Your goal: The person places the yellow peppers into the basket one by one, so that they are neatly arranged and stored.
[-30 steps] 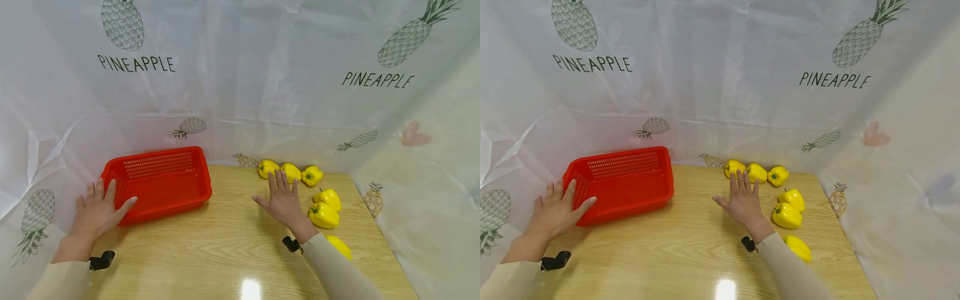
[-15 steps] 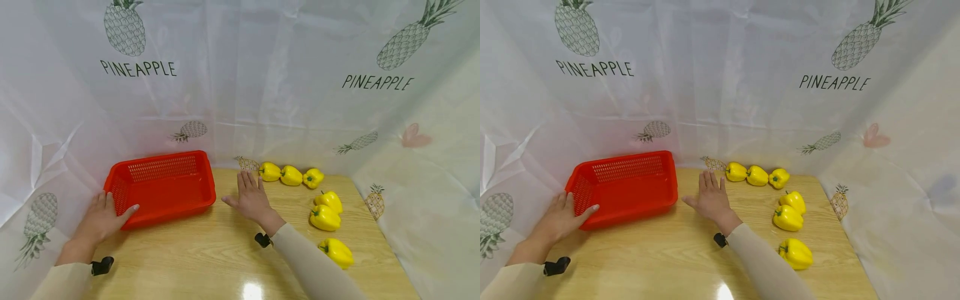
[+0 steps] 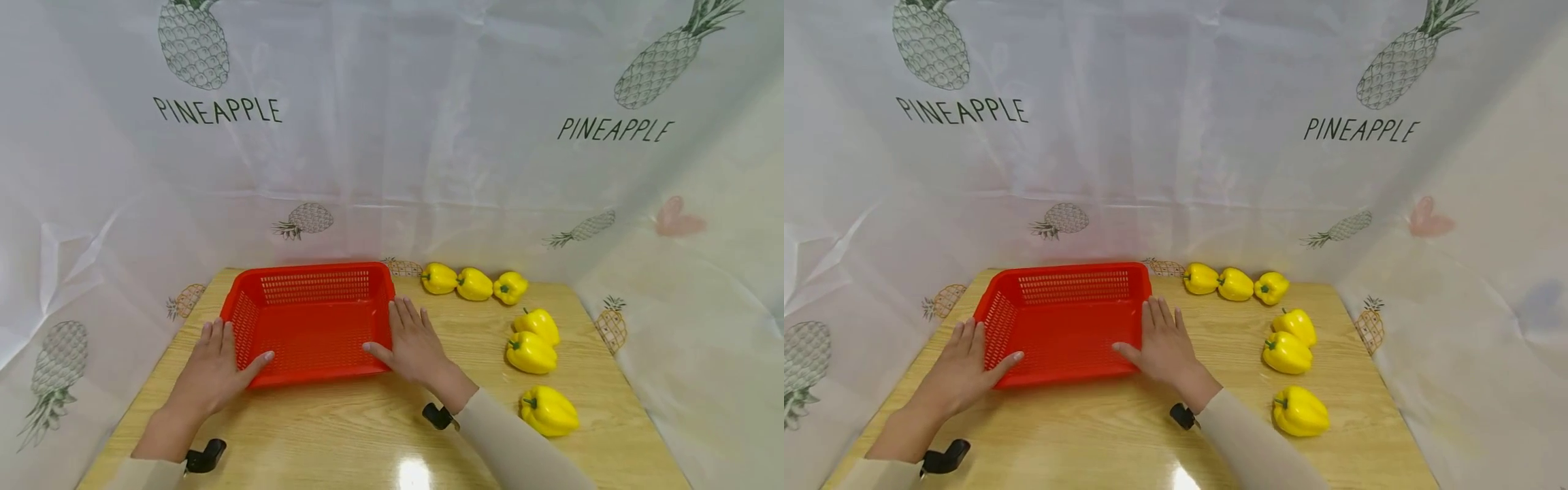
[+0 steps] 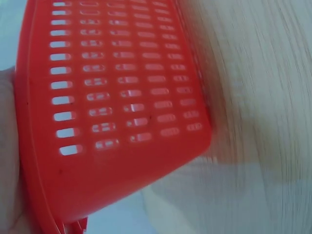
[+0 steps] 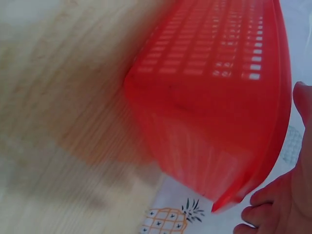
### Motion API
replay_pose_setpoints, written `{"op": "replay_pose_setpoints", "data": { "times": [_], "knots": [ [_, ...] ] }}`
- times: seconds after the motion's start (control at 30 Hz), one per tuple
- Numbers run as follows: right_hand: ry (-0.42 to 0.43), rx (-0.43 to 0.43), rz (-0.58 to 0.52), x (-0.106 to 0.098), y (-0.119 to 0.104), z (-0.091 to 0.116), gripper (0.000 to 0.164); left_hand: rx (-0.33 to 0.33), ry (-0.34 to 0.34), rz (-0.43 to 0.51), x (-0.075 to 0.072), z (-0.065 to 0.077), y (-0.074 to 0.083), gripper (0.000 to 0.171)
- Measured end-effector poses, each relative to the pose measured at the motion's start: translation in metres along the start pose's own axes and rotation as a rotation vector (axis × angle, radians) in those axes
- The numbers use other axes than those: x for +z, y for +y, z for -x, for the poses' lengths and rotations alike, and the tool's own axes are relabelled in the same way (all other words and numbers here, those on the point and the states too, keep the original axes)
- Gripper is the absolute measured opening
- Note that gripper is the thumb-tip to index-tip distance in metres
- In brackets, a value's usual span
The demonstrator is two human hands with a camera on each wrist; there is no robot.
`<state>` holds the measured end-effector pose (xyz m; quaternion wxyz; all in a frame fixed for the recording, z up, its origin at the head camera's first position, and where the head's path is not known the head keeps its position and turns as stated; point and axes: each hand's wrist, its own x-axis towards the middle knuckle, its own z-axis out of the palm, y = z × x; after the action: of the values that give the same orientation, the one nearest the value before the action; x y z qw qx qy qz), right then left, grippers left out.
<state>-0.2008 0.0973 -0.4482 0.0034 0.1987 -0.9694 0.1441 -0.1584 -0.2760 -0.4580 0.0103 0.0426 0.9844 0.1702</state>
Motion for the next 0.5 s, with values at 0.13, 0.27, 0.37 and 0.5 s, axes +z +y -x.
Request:
{"op": "replay_pose_setpoints", "data": {
  "times": [0.13, 0.27, 0.37, 0.5],
  "knots": [
    [-0.006, 0.019, -0.023, -0.001, 0.006, 0.015, 0.103, 0.007, 0.016, -0.002, 0.007, 0.000, 0.020, 0.121],
    [0.000, 0.040, -0.019, -0.002, 0.017, 0.031, 0.102, 0.019, 0.025, -0.005, 0.015, -0.003, 0.043, 0.122],
    [0.002, 0.066, -0.007, -0.004, 0.026, 0.043, 0.104, 0.034, 0.031, -0.008, 0.022, -0.005, 0.060, 0.122],
    [0.008, 0.095, -0.008, -0.008, 0.041, 0.057, 0.105, 0.064, 0.038, -0.014, 0.030, -0.007, 0.078, 0.121]
  ]
}}
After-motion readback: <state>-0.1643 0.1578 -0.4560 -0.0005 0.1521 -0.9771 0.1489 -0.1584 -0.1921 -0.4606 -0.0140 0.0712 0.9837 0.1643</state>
